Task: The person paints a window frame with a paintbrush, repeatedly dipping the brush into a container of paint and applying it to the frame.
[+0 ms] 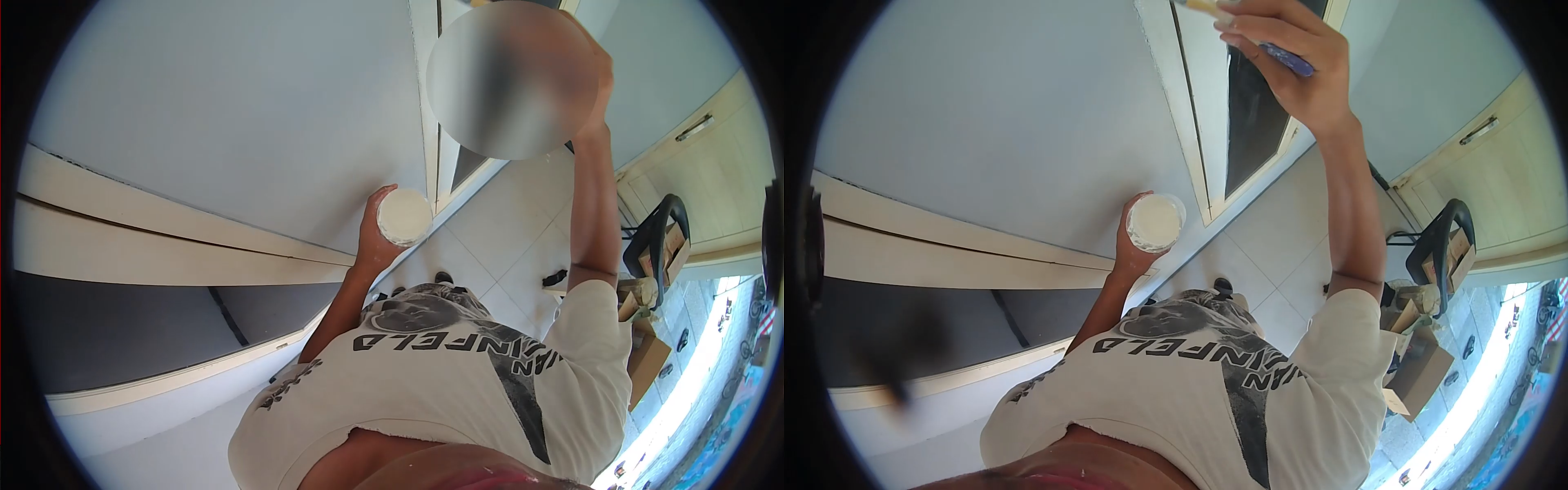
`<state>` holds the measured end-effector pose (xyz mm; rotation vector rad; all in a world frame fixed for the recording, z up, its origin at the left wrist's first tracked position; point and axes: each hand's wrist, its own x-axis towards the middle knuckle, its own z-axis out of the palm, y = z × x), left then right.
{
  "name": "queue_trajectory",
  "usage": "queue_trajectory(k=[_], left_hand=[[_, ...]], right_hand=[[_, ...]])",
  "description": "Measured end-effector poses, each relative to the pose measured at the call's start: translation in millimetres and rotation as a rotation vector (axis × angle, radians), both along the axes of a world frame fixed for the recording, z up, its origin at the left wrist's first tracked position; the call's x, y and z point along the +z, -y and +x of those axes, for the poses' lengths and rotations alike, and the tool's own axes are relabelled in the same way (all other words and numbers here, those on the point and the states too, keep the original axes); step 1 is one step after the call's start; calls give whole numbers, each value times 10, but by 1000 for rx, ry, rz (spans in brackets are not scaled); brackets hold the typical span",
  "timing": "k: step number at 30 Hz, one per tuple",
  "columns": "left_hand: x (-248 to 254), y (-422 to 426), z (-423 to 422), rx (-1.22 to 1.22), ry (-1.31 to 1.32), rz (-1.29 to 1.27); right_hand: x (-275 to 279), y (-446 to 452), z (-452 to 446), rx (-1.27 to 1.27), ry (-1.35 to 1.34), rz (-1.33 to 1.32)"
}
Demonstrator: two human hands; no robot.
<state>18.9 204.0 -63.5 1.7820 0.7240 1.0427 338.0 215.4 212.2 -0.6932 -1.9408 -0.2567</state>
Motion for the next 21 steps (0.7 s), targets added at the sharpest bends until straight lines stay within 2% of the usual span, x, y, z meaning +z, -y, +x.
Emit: queue_trajectory(k=[2,4,8,9,11,12,14,16,17,18,19,20,21], left_hand=[[42,22,67,9,14,-7],[71,41,106,11,16,-8],[99,68,152,70,16,-2],[73,68,141,89,-3,19],[49,94,157,123,-25,34],[39,104,165,129,-22,24],[56,128,185,139,-26,9],[82,132,231,141,3,50],[96,150,249,146,-1,45],[124,155,276,144,32,51],[143,156,293,139,65,59],[146,159,295,140,66,59],[129,171,308,145,59,51]], right_hand=[[81,15,-52,-90,82,213],[-153,0,-145,-147,131,210],[-1059,164,-168,-138,180,-125],[-1151,211,-159,-129,187,-125],[-1224,273,-163,-122,212,-464],[-1182,242,-118,-110,215,-467],[-758,125,-94,-69,241,-487],[-358,-9,-79,-17,178,-250],[-227,-63,-88,-11,176,-255],[-104,-117,-99,-38,144,-70],[-43,-160,-97,-66,112,115],[-45,-193,-83,-65,113,116],[-82,-219,-64,-89,144,244]])
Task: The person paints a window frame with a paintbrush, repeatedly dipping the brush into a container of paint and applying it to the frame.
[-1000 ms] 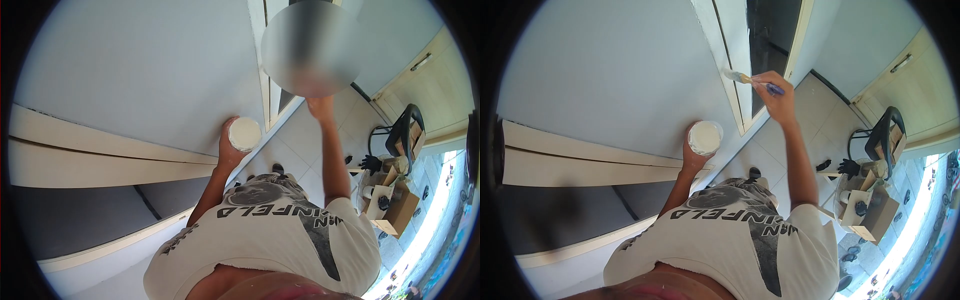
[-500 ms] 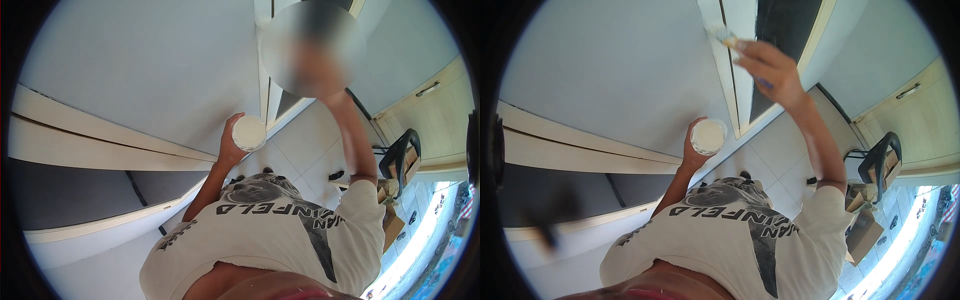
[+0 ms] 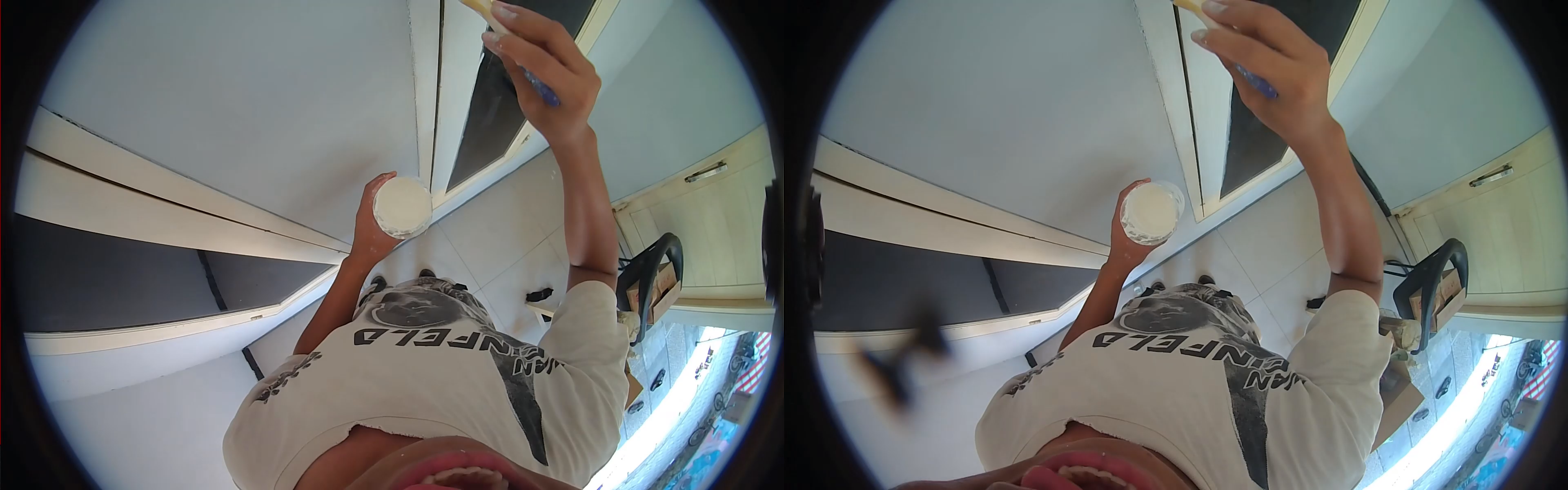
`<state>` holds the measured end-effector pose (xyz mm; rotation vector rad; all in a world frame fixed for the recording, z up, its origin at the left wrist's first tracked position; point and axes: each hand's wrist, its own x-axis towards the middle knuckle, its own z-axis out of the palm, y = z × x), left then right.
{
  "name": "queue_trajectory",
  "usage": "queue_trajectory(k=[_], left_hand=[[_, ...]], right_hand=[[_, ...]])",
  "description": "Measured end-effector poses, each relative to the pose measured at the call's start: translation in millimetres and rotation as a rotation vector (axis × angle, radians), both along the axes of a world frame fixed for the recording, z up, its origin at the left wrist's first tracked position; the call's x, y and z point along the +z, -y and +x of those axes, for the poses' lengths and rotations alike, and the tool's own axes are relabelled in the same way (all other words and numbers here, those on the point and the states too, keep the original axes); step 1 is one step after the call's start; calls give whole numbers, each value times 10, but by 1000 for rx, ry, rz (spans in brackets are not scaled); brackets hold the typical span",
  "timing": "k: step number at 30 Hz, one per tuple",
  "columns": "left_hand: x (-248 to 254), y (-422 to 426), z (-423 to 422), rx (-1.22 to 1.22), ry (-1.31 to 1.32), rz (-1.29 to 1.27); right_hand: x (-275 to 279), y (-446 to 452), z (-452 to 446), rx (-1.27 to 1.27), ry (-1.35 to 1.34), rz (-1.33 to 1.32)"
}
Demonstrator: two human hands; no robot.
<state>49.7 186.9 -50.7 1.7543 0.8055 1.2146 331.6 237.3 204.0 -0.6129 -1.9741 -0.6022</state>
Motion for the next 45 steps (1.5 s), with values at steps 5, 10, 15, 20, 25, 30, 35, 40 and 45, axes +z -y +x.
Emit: queue_trajectory(k=[5,10,15,20,25,30,35,40,45], left_hand=[[27,27,36,18,3,-12],[26,14,58,43,-5,-34],[75,20,101,15,-2,-23],[105,32,144,-3,49,-33],[67,47,118,40,-14,-48],[67,40,139,12,-1,-48],[113,31,225,-23,20,0],[117,36,250,-39,25,-30],[33,19,215,-4,18,-49]], right_hand=[[-852,215,-44,-44,122,-234],[-978,300,53,29,116,-793],[-79,83,-43,55,37,-412],[-142,60,-113,-19,55,24],[-845,319,-106,-15,58,-457],[-448,151,-40,75,-19,-622],[325,-63,42,159,-146,1],[-394,-10,-90,44,-279,-121],[-1189,309,-180,21,-507,-468]])
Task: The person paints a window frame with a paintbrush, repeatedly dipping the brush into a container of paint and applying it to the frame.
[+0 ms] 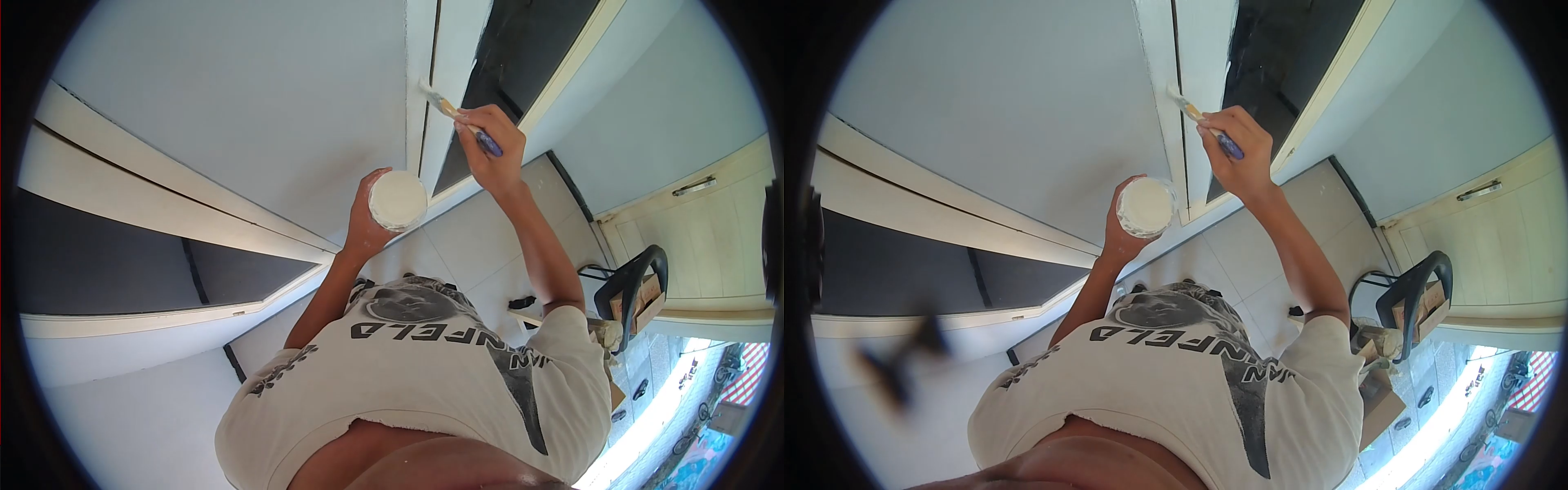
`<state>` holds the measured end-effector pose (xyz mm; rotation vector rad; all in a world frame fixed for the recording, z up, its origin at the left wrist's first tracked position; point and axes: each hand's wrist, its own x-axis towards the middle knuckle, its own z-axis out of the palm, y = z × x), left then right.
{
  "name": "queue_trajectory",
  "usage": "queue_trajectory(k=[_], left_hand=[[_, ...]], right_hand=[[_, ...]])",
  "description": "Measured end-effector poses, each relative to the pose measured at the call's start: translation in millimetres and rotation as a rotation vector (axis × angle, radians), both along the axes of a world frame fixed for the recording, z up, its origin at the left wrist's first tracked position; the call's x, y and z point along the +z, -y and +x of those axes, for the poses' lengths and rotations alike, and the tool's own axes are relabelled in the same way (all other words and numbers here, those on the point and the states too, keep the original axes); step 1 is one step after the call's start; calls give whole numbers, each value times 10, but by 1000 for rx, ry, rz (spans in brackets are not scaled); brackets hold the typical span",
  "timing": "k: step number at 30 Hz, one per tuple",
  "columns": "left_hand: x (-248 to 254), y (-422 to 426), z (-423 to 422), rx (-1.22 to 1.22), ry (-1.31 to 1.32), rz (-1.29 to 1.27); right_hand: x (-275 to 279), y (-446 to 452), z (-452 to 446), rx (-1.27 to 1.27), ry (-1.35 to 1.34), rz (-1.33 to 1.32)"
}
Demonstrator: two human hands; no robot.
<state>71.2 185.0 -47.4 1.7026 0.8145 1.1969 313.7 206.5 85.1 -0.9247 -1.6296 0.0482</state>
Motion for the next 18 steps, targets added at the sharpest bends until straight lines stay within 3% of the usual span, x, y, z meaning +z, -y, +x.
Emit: queue_trajectory(k=[2,4,7,9,13,15,18], left_hand=[[-5,6,-7,17,-27,-9],[23,-2,-28,0,-6,-26],[65,-3,-7,-16,6,-8],[65,-6,5,-30,18,-5],[108,6,1,-24,-17,-1],[79,-6,-14,-16,-15,5],[38,-7,-25,4,-9,2]], right_hand=[[179,-25,57,19,-21,-11],[580,-23,60,-74,-23,-345],[1077,-182,24,-81,-103,-208],[1244,-373,62,86,-116,495],[920,-297,-48,61,-113,349],[488,-299,-68,-4,-28,394],[61,-82,-101,-14,-118,231]])
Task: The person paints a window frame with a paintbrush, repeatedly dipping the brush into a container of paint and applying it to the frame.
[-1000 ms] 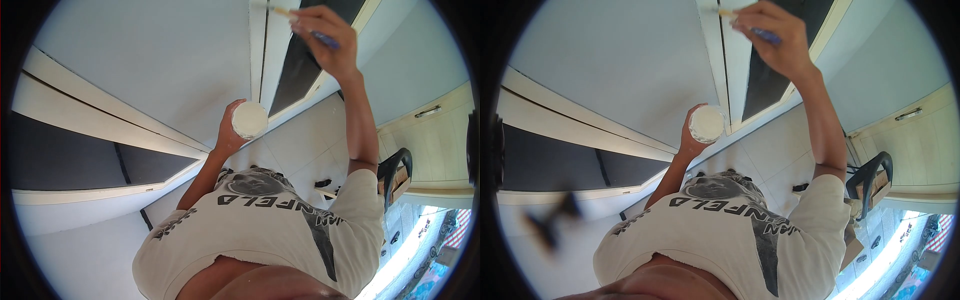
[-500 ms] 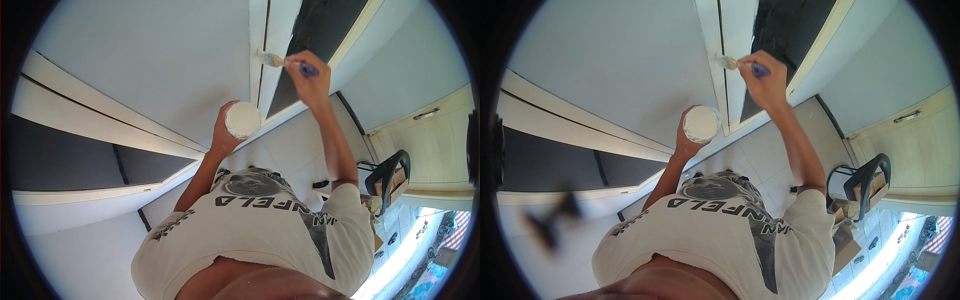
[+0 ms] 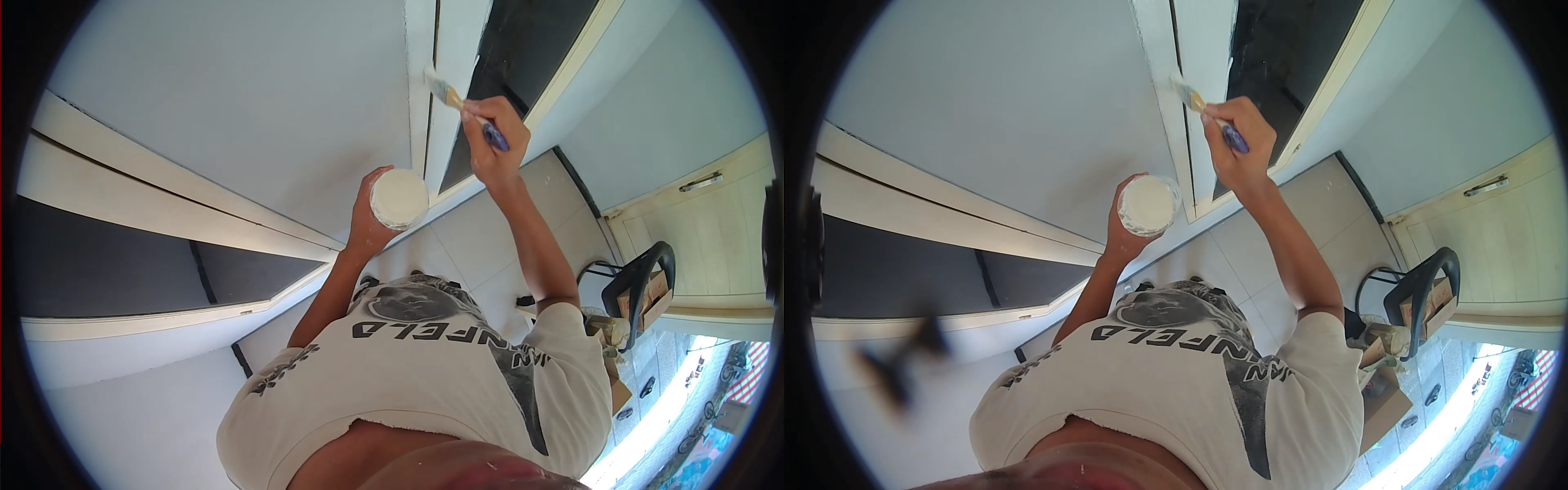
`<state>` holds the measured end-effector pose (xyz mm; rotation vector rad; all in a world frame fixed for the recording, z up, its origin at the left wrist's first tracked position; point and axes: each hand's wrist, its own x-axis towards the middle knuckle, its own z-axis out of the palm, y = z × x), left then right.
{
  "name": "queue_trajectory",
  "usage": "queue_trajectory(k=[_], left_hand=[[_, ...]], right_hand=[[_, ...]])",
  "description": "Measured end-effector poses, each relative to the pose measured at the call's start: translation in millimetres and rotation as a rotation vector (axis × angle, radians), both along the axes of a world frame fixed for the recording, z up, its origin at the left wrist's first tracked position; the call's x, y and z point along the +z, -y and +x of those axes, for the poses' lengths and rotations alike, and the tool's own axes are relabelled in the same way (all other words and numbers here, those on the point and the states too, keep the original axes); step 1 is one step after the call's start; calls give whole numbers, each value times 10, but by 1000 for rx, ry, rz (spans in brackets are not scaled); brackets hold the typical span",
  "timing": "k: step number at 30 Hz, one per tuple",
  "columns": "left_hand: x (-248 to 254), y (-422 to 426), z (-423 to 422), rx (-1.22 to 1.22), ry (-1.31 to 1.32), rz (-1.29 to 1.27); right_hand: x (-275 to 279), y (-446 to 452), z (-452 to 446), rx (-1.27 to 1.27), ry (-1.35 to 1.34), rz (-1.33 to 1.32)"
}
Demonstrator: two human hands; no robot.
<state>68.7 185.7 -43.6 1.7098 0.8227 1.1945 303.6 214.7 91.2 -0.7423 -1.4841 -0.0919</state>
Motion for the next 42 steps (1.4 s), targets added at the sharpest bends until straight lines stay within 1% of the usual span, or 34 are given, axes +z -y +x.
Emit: queue_trajectory(k=[2,3,7,9,10,12,13,15,16,18,19,21,22,24,25,26,27,28,30,31,33,34,36,37,38,40,42], left_hand=[[-30,-6,-13,17,-3,-8],[-58,-13,-23,17,4,-2],[-7,-4,-19,1,-13,-8],[13,-5,4,-13,-17,-3],[21,-10,10,-21,-19,1],[45,-8,16,-26,-15,4],[50,-6,15,-29,-9,4],[36,-13,0,-16,-15,6],[21,-12,-6,-6,-22,5],[-21,-20,-4,4,-8,-1],[-27,-16,-8,13,2,-10],[-37,-25,-19,18,-4,-7],[-38,-25,-15,22,-11,-4],[-15,-21,-7,3,-1,-5],[-6,-28,-7,-14,11,-2],[-12,-40,-2,-17,10,-2],[-27,-48,8,-10,2,-2],[-20,-53,9,-2,-6,0],[-16,-61,-8,-2,-6,12],[-9,-79,-22,0,-3,24],[-36,-79,-34,9,18,28],[-51,-77,-32,17,36,30],[-74,-73,-29,26,16,22],[-79,-64,-38,29,-12,6],[-73,-66,-43,30,-12,6],[-51,-73,-18,-26,58,0],[25,-83,14,-34,47,23]], right_hand=[[-37,98,27,-23,-53,-315],[-3,78,72,-74,-56,-374],[583,-111,69,-73,-102,-382],[775,-262,80,94,-199,-36],[802,-313,91,91,-199,-34],[833,-376,102,47,-59,288],[773,-348,83,47,-59,288],[485,-220,13,-8,62,163],[302,-156,14,-8,63,162],[-3,-48,80,28,52,-82],[-40,-3,105,29,54,-83],[-74,51,139,16,80,-322],[24,41,139,14,81,-323],[396,-16,100,6,13,-187],[536,-63,73,3,11,-189],[668,-117,53,30,-18,-66],[724,-147,54,57,-45,56],[705,-161,65,55,-46,56],[569,-188,92,8,93,187],[425,-162,106,8,94,189],[125,-22,183,85,292,-33],[101,24,229,89,298,-28],[91,98,339,205,422,-351],[183,51,409,255,439,-416],[348,6,392,256,440,-417],[781,-71,356,208,598,-269],[1183,-199,348,175,621,-48]])
